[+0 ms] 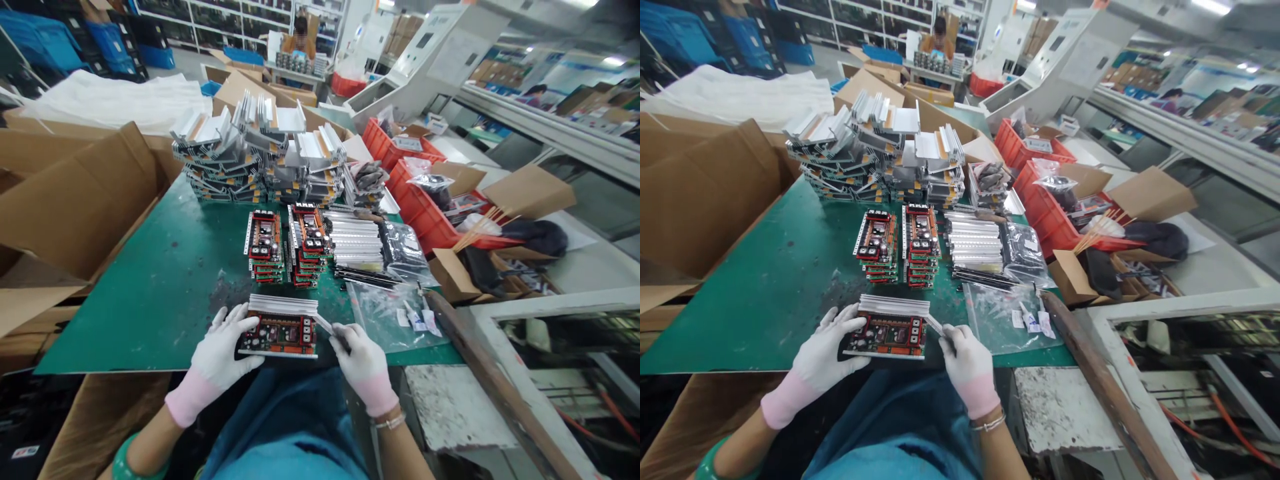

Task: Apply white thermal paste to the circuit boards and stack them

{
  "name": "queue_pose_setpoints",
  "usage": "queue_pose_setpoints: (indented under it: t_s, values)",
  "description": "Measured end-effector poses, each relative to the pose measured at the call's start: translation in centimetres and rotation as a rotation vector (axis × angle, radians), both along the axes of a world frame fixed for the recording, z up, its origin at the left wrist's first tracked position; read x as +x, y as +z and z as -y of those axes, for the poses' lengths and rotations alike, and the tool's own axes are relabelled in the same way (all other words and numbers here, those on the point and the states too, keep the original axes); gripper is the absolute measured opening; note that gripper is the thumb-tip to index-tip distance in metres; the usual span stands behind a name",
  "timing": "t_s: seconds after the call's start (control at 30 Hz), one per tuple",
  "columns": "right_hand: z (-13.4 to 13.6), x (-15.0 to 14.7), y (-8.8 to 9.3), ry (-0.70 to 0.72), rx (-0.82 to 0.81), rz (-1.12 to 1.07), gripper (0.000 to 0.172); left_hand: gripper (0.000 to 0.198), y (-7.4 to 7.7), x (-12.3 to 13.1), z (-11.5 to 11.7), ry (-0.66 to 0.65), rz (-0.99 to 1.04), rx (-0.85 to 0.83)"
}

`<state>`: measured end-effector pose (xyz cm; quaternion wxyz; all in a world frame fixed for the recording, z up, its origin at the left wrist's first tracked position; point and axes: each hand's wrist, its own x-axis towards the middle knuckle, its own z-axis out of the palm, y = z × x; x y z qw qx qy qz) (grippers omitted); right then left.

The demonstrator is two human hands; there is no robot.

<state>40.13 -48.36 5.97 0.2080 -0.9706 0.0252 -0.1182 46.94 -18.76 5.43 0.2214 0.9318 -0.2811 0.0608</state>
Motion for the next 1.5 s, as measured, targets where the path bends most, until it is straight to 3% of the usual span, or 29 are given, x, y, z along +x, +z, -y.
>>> queue_pose_setpoints:
  t_s: [0.27,0.5,0.63,0.8,0.87,1.0,1.2,1.3,1.4,1.5]
  values:
    - [3.4,3.8,0.6,0.266,0.006,0.132,0.014,0.060,0.7,-0.1,0.1,-0.004,-0.018,-0.034]
    - [1.6,5.3,0.1,0.340,0.158,0.158,0.010,0.061,0.8,0.0,0.0,-0.019,0.004,-0.051]
    - [1.9,4.8,0.9,0.235,0.132,0.174,0.008,0.062,0.4,0.0,-0.3,0.007,0.001,-0.062]
    - [4.6,3.5,1.2,-0.274,-0.034,0.156,0.036,0.055,0.2,0.2,-0.4,0.010,-0.001,-0.063]
    - [4.6,3.4,0.9,-0.369,-0.022,0.083,0.039,0.053,0.2,0.3,-0.5,0.011,-0.004,-0.063]
    - [2.1,3.8,0.2,-0.306,0.094,0.022,0.037,0.053,0.0,0.6,-0.9,0.023,0.007,-0.044]
    - [-2.3,4.7,0.3,0.029,0.279,0.084,0.037,0.055,-1.5,1.0,-1.4,0.034,0.085,-0.005]
    - [-1.4,5.9,1.2,0.054,0.206,0.072,0.030,0.055,-2.2,1.1,-1.6,0.047,0.116,-0.004]
    - [1.5,8.1,2.8,-0.110,-0.049,0.019,0.017,0.054,-2.4,1.2,-1.6,0.059,0.111,-0.001]
    - [4.2,10.7,3.9,-0.174,-0.137,-0.009,0.013,0.053,-2.0,1.2,-1.5,0.056,0.096,-0.010]
